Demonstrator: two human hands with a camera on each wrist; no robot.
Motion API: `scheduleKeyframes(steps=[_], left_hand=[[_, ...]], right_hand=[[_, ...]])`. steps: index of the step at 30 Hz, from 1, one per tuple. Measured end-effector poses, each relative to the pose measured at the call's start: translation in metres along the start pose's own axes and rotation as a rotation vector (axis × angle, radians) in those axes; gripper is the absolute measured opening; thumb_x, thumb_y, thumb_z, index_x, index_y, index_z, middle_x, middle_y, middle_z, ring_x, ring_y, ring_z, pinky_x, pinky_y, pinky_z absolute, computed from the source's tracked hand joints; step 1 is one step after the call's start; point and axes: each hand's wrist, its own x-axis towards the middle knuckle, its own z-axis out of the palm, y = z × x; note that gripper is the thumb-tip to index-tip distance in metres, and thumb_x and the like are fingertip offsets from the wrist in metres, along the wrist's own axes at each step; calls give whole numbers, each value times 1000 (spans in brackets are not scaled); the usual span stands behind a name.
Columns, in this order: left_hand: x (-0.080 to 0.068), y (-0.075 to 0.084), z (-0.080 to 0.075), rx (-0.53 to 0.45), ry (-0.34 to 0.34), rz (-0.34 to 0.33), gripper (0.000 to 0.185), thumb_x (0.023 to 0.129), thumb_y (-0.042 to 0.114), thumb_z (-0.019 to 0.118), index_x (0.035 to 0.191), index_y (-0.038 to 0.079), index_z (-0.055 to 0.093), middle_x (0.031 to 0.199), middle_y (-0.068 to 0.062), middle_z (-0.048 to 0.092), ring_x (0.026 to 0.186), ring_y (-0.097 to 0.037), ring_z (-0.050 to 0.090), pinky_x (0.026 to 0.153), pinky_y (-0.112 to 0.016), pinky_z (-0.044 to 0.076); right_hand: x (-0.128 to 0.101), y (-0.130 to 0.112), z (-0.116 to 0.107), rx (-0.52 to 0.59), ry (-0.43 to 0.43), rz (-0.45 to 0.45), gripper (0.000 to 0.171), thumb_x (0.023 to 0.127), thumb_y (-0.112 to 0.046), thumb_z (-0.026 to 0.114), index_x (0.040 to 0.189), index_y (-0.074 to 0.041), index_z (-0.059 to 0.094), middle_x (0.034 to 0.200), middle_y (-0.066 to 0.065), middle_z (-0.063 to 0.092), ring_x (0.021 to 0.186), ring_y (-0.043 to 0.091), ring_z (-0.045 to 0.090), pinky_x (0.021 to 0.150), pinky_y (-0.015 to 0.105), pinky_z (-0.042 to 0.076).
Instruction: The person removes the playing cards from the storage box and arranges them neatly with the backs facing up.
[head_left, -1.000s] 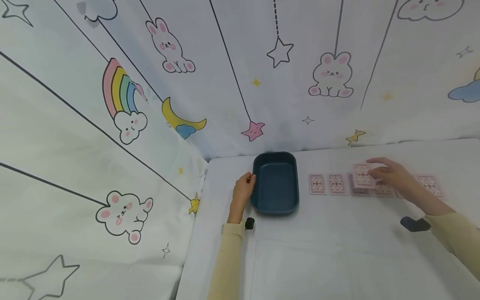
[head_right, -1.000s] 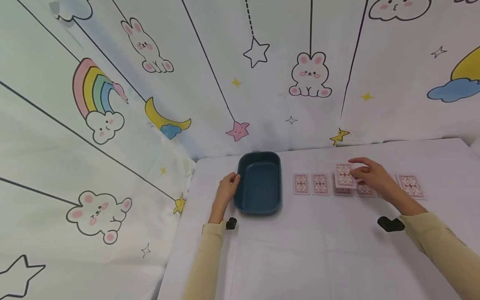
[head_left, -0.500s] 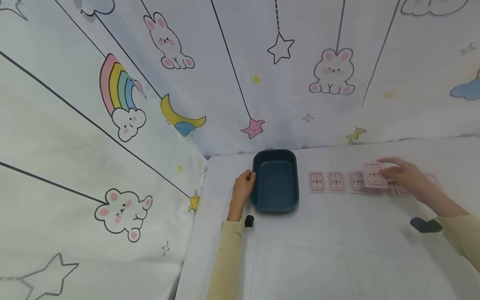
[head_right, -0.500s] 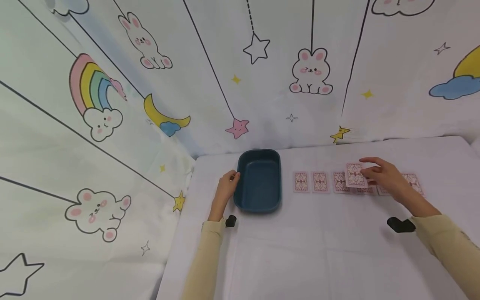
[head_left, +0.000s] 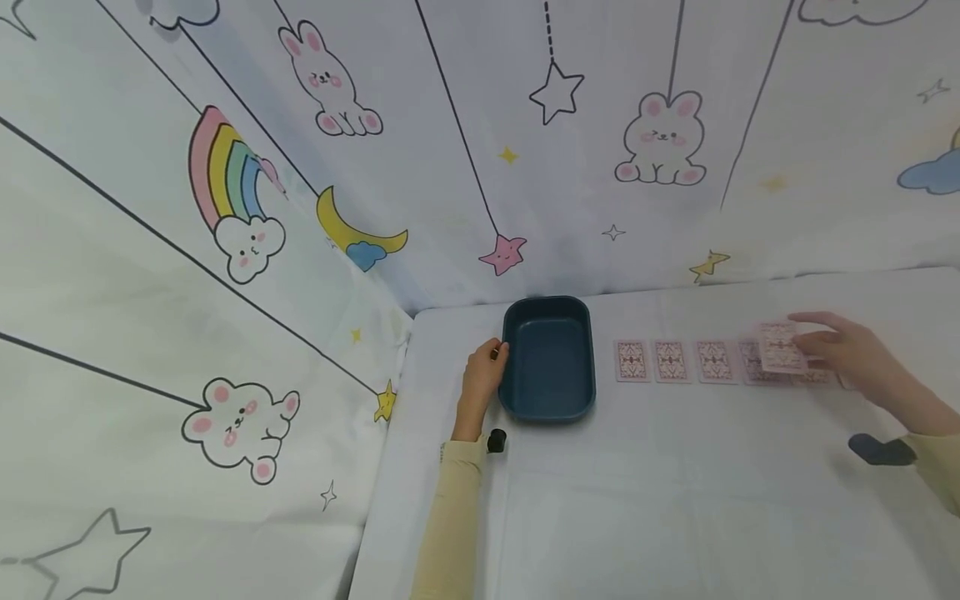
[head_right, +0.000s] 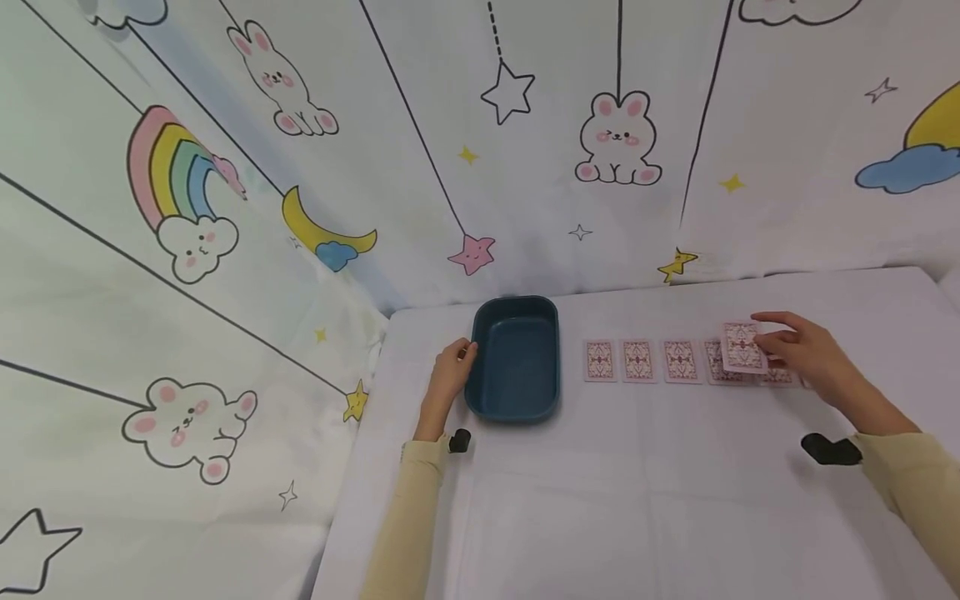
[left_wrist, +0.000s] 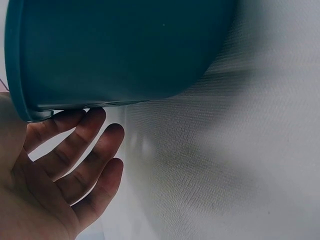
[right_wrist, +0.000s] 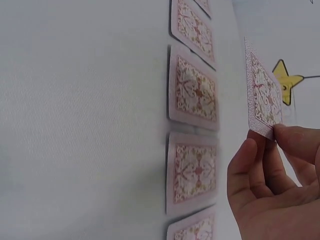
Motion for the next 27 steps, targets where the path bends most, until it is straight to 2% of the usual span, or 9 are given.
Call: scheduleKeyframes(steps=[3,6,9,12,15,19,22,25,27], left_hand=[[-1,0,0,1,-2,-6,30,106,39,47,95,15,62,81,-4,62,64,-16,50,55,-29,37],[-1,0,-1,7,-4,-9,29,106,39,47,96,15,62,82,-3,62,64,-16,51,56,-29,38],[-1,-1,-2,10,1,-4,29,106,37,48,96,14,62,82,-4,62,64,-17,51,56,-29,38],[-2,-2,-3,13,11,2,29,106,36,48,95,13,62,82,-6,64,64,-17,51,57,-30,38],[-3,-2,-4,16,13,2,29,106,36,49,95,13,62,84,-6,65,65,-17,51,58,-30,38],[-3,-4,-5,13,9,2,29,106,36,48,96,12,62,85,-7,66,66,-18,52,58,-29,38],[-2,-6,-5,12,12,7,28,106,35,49,96,12,62,85,-7,66,66,-17,52,58,-29,38],[-2,-7,-6,6,16,19,27,105,33,50,95,12,62,84,-8,66,65,-18,53,58,-30,39],[-2,-7,-7,-2,17,27,27,105,32,50,95,11,63,84,-8,67,66,-18,54,58,-30,40]], right_hand=[[-3,3,-3,9,19,4,78,102,-50,50,159,-6,18,148,43,30,93,-12,50,70,20,53],[-6,6,-5,16,33,18,77,103,-48,49,159,-6,17,148,43,28,88,-18,46,71,22,53],[-8,7,-8,5,46,19,75,104,-47,47,159,-4,16,149,43,26,106,20,60,75,36,56],[-11,10,-11,-20,62,13,75,105,-47,45,159,-5,16,150,42,25,121,57,37,75,39,56],[-13,14,-14,-30,75,5,75,105,-46,46,159,-4,15,150,42,24,121,59,35,75,40,56],[-17,20,-19,-18,75,2,76,105,-46,46,159,-3,13,153,42,18,122,61,31,73,25,53],[-20,25,-21,-3,76,13,76,105,-47,46,161,-10,11,157,39,13,123,50,35,65,9,43],[-21,33,-23,16,85,11,74,104,-46,48,162,-17,13,156,32,20,110,12,49,67,9,44],[-20,40,-26,31,89,0,73,104,-44,50,162,-18,15,147,21,35,93,-12,44,67,10,46]])
